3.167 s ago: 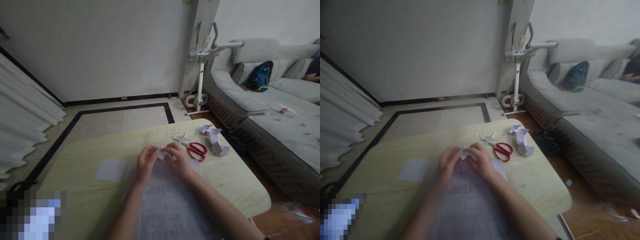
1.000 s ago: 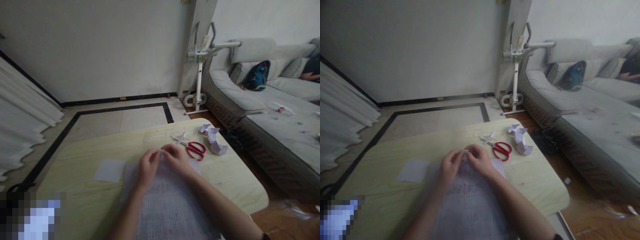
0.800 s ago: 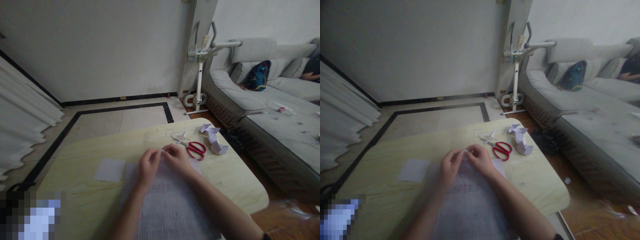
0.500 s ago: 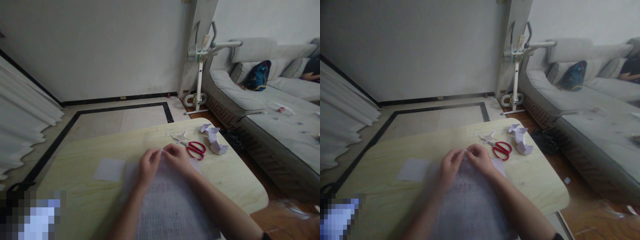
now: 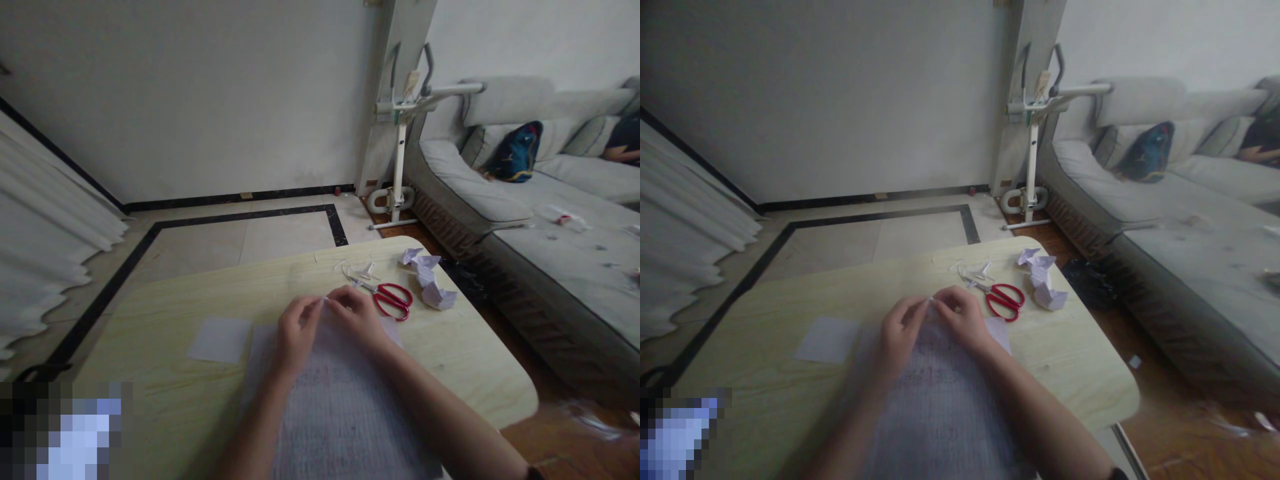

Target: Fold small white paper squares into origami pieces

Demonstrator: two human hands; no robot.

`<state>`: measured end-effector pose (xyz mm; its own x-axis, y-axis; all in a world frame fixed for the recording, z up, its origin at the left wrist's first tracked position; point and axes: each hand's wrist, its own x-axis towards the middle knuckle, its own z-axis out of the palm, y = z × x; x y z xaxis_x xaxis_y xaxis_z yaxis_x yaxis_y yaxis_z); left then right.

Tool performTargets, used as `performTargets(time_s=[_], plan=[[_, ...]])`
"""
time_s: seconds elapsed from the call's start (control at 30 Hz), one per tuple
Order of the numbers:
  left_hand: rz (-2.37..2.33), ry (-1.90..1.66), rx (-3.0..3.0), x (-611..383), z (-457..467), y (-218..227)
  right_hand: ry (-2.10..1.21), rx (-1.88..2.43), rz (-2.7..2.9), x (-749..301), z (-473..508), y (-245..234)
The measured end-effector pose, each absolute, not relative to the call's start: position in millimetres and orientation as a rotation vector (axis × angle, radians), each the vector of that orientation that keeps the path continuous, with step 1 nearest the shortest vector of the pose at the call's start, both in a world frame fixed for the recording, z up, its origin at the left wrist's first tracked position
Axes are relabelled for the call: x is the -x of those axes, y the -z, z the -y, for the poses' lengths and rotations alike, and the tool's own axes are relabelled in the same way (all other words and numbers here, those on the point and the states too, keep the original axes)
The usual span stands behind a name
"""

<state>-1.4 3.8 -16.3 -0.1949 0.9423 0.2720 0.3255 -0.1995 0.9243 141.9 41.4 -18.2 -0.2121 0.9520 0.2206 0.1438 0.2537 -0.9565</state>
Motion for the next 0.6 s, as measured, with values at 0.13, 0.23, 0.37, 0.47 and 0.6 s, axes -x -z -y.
performTargets(time_s=[0.13,0.23,0.37,0.47,0.6], plan=[[-1.501,-1.393,-1.406,0.6,-4.0,19.9,-1.084,1.062,1.573,-143.0,-42.3,18.1],[-1.492,-1.397,-1.389,0.6,-3.9,22.6,-1.03,1.05,1.633,-144.5,-42.1,16.3],[-1.48,-1.4,-1.413,1.0,-3.2,22.4,-0.954,1.021,1.695,-146.3,-42.0,12.9],[-1.49,-1.393,-1.477,1.7,-3.4,21.6,-0.915,1.009,1.724,-146.5,-42.2,11.7],[-1.494,-1.394,-1.577,2.8,-4.7,22.3,-0.89,1.016,1.718,-145.7,-41.5,12.8]])
